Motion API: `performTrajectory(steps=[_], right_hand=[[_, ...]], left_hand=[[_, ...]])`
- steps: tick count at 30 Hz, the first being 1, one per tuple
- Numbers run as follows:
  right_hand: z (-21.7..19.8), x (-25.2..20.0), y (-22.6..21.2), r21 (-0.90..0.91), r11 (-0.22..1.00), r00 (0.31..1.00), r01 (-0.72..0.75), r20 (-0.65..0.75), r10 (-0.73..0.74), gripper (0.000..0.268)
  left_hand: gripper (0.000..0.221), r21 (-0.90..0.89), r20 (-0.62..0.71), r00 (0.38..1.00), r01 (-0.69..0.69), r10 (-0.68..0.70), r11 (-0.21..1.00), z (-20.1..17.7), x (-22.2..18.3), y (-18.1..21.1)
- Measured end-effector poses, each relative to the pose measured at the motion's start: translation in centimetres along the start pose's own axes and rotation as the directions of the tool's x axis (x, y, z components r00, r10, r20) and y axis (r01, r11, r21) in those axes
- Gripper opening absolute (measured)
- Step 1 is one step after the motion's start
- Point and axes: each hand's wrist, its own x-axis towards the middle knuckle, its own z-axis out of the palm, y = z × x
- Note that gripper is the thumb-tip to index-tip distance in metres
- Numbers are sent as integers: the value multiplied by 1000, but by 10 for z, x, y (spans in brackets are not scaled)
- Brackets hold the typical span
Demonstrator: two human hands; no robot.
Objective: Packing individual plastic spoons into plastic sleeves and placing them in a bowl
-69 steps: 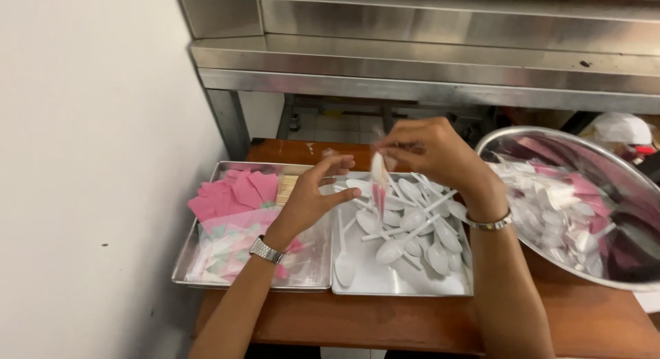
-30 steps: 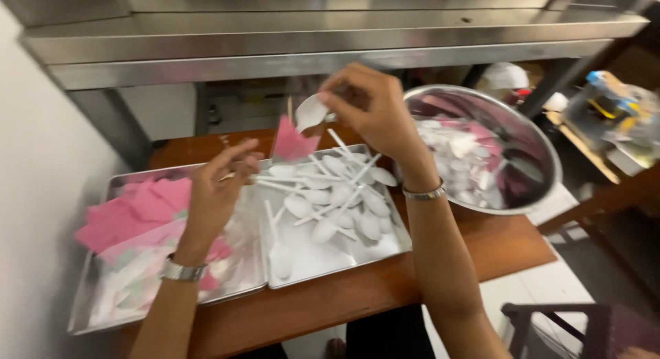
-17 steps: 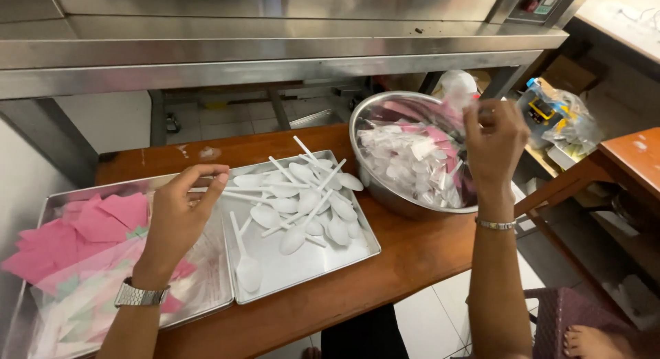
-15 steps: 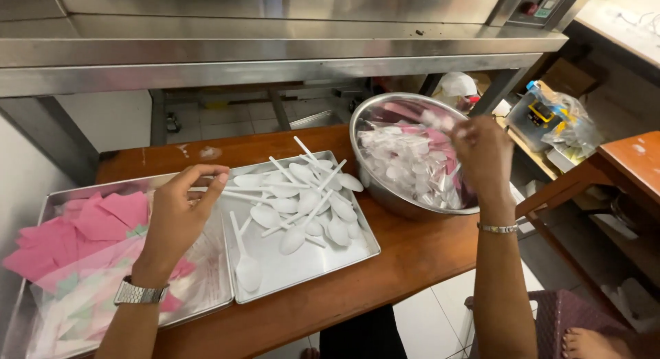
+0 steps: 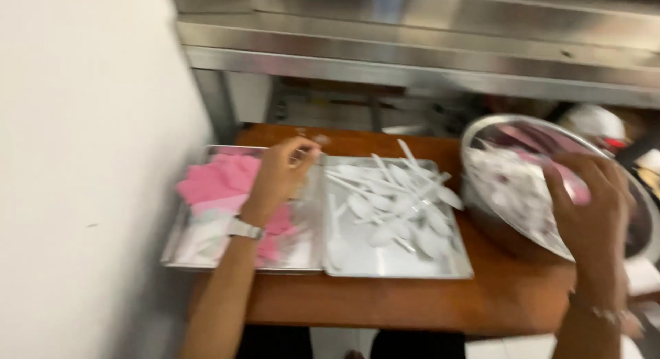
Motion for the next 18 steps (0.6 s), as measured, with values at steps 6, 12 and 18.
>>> performTrajectory(steps=[6,12,18], right_hand=[[-6,-9,-136,406,887,976,219,-85,-202,63],[-18,-26,-207,591,792,890,-154,431,-149,31],[10,5,-230,717,561,840,413,-62,-539,106]], left_hand=[[22,210,136,976,139,-170,968,-58,-27,27],[17,363,384,871,164,-308,917,-82,-51,22],[75,430,404,847,159,-347,889,-78,-67,-14]])
